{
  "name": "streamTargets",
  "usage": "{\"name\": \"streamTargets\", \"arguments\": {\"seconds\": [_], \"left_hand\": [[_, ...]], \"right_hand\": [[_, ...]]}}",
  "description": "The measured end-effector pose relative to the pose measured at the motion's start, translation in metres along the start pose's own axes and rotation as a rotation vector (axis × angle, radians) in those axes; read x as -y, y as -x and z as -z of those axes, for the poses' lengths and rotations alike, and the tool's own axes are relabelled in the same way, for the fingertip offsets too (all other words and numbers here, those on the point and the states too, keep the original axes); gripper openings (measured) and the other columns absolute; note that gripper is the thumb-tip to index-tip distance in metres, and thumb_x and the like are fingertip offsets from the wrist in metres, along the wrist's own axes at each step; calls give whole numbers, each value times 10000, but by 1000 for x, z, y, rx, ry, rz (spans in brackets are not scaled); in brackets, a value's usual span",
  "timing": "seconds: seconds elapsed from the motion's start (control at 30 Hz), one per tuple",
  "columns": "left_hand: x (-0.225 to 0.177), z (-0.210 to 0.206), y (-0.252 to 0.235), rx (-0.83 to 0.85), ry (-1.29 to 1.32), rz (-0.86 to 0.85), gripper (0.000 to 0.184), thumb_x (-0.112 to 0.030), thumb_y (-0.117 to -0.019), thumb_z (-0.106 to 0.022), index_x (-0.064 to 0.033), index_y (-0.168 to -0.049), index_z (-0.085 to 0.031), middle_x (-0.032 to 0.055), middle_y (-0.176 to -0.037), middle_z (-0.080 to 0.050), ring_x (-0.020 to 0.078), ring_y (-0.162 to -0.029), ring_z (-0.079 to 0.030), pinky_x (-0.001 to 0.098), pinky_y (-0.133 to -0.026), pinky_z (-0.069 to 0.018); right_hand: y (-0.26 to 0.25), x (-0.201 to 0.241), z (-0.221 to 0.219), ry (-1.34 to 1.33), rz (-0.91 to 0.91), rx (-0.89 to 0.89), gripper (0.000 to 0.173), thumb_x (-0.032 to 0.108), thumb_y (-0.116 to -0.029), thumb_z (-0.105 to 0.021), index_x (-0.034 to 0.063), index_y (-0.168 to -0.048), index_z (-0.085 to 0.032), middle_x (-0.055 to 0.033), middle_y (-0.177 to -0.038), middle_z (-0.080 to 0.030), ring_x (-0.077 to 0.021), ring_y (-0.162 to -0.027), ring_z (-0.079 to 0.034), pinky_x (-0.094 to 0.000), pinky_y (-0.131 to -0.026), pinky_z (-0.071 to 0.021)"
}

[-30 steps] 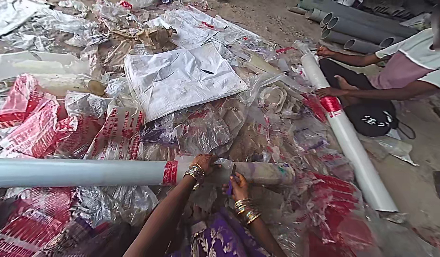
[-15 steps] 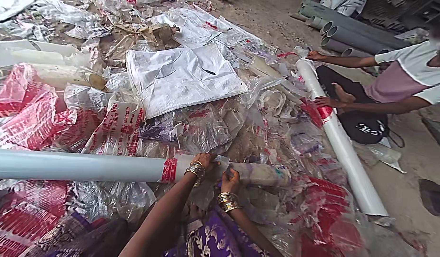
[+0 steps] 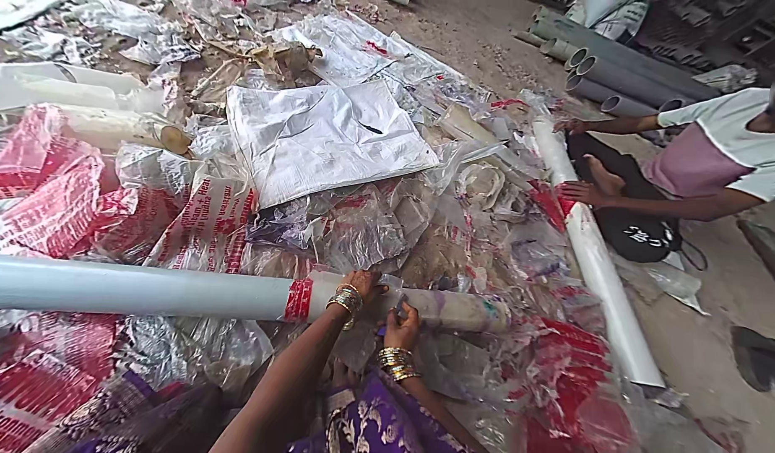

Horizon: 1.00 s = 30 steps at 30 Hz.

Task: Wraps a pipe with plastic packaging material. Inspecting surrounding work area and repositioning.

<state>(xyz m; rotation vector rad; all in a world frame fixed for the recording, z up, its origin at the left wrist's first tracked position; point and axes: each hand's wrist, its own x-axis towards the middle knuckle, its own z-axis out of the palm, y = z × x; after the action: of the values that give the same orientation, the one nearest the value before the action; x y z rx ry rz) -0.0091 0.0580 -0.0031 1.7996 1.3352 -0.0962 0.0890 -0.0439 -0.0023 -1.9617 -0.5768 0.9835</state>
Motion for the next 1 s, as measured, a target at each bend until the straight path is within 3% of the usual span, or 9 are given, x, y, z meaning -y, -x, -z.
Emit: {"name": "streamTargets", "arguments": {"seconds": [0.13, 0.3, 0.47, 0.63, 0.8, 1.0], "left_hand": [[-2, -2, 2, 8, -7, 1, 512, -437, -1073, -499, -21, -1358, -589, 273, -1328, -629, 463, -1291, -568, 652, -1073, -409], [-1, -1, 0, -10, 0, 26, 527, -451, -1072, -497, -32, -1381, -581, 271, -1344, -624, 460, -1301, -564, 652, -1077, -411], [-5, -2, 4, -24, 15, 46, 533, -449, -1070, -503, -35, -1398, -571, 274, -1356, -615, 467, -1309, -555, 652, -1082, -406], [-3, -4, 3, -50, 43, 63, 537, -457, -1070, -499, -51, -1413, -571, 270, -1354, -622, 464, -1303, -564, 656, -1076, -411], [-7, -11, 11, -107, 104, 118, 551, -449, -1079, -477, -43, -1446, -542, 265, -1376, -611, 443, -1331, -551, 625, -1106, -402], [-5, -19, 20, -220, 245, 160, 536, -414, -1094, -445, 5, -1412, -549, 273, -1338, -624, 426, -1308, -571, 591, -1099, -426]], "right_hand": [[-17, 9, 2, 30, -30, -4, 390, 50, -1055, -546, -24, -1434, -488, -164, -775, -679, -160, -477, -627, -308, -466, -544], [-1, -4, 3, 20, 42, 10, 404, 48, -1043, -573, -46, -1426, -490, -136, -679, -656, -133, -439, -607, -287, -428, -525], [-15, 9, 5, 40, -23, 37, 379, 72, -1068, -533, -34, -1430, -495, -141, -733, -662, -143, -471, -616, -292, -457, -534], [-3, 2, 7, -14, 10, 51, 377, 56, -1056, -553, -60, -1413, -513, -116, -652, -644, -112, -426, -588, -259, -407, -497], [-14, 10, 5, 36, -25, 78, 353, 75, -1072, -527, -30, -1409, -539, -140, -757, -660, -127, -472, -599, -273, -451, -517], [1, -15, -1, 165, 78, 109, 381, 76, -1023, -617, -3, -1395, -583, -192, -830, -705, -178, -494, -608, -353, -483, -533]]}}
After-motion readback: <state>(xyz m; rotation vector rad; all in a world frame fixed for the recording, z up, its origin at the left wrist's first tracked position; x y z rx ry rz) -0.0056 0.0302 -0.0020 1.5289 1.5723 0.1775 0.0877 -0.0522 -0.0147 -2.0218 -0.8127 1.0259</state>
